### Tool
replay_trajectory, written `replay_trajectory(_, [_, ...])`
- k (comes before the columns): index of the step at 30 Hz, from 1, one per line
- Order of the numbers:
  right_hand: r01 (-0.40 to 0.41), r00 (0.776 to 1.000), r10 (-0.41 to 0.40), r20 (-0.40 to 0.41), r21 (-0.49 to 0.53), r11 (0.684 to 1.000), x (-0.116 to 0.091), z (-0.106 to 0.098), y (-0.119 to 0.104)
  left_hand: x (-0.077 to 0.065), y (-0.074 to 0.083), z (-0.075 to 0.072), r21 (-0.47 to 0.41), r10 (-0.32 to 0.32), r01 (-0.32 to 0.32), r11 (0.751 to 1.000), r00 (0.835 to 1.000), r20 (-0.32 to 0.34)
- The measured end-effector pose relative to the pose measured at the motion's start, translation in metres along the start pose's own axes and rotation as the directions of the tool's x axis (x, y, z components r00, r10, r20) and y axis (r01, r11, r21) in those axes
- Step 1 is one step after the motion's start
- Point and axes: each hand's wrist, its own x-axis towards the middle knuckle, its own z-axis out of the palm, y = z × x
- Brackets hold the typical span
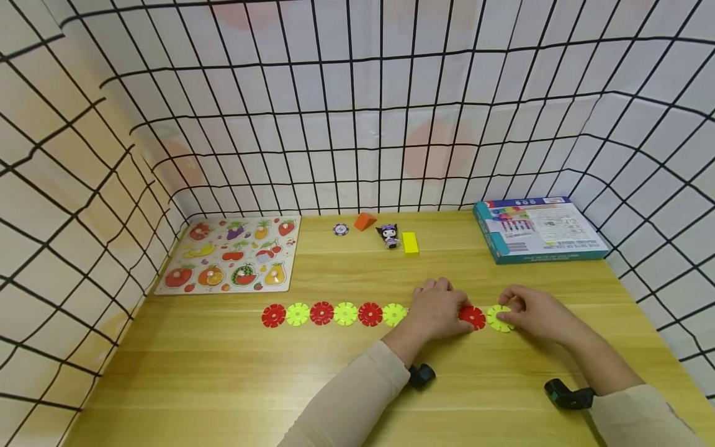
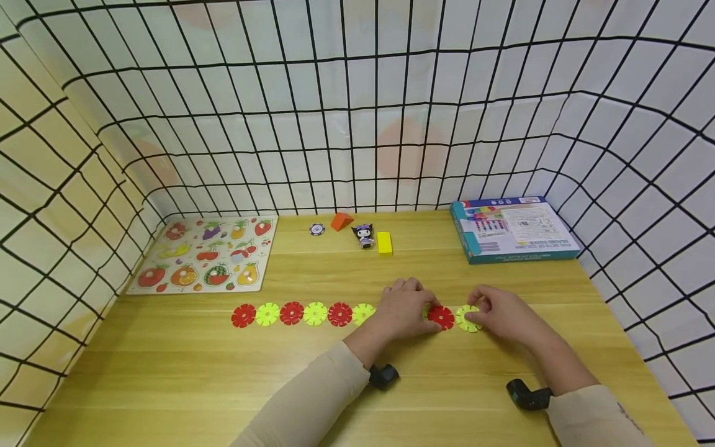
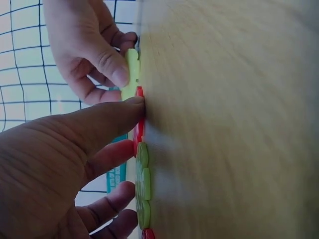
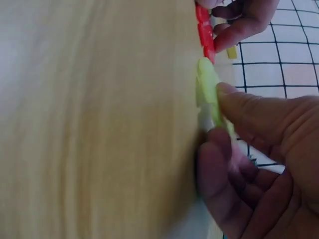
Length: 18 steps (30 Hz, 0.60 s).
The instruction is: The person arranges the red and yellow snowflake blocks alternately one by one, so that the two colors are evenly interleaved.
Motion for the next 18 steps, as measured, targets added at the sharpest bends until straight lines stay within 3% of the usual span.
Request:
replay_trajectory(6, [-0.009, 0.999, 0.01, 0.032, -0.031, 0.999, 0.006, -0.003, 0.001, 0.002, 0.0, -0.001, -0.008, -0.007, 0.008, 1.0, 1.0, 0.013])
replay_trajectory(11, [-0.009, 0.998, 0.008, 0.057, 0.021, 1.0, 0.013, -0.004, 0.01, 0.006, -0.004, 0.001, -0.045, -0.002, 0.003, 0.999, 1.0, 0.021])
replay_trajectory(18, [-0.044, 0.996, 0.037, 0.08, 0.084, 0.996, 0.014, -0.002, 0.016, 0.0, -0.016, -0.001, -0.11, 0.083, -0.076, 0.991, 0.995, 0.064])
